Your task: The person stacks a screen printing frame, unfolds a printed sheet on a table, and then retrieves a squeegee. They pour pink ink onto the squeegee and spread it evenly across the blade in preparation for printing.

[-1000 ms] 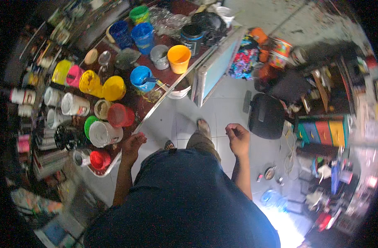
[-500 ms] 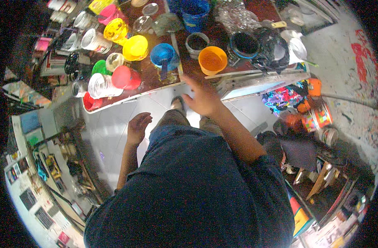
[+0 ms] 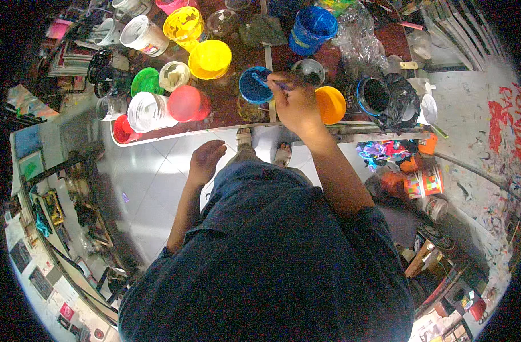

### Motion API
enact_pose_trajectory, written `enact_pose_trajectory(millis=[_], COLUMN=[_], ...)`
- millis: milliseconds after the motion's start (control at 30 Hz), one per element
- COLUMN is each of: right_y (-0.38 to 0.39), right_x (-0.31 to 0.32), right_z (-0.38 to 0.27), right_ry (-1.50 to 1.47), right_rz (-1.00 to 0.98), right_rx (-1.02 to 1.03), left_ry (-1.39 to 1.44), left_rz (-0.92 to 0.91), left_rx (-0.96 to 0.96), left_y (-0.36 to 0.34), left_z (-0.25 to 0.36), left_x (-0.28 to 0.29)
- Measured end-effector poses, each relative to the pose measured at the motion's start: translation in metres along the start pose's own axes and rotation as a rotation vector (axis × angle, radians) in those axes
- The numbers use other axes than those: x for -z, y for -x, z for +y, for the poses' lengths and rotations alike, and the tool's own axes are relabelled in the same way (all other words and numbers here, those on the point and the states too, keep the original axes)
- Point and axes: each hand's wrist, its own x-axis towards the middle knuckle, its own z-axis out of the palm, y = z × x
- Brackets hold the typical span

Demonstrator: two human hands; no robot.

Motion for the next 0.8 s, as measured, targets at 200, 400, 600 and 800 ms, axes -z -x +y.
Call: enact_pose_trajectory(millis=[200, 400, 600, 800], right_y=[-0.01, -0.015, -0.006, -0.007], right_x=[-0.006, 0.01, -0.005, 0.013], right_z=[0.011, 0.0, 0.013, -0.007], right_ry=[0.067, 0.063, -0.082, -0.081], right_rz=[0.028, 0.085, 0.102, 0.209], right_rx=[-0.027, -0.07, -0.213, -0.164], left_ry=[-0.015, 0.009, -0.078, -0.055], left_rz=[-0.035, -0.055, -0.131, -0.104], left_rx=[-0.034, 0.028, 0.081, 0.033], left_y=[-0.026, -0.03, -0.03, -0.026], left_z=[0.018, 0.009, 0.003, 0.004], left_x=[0.012, 0.02, 0.019, 0.021])
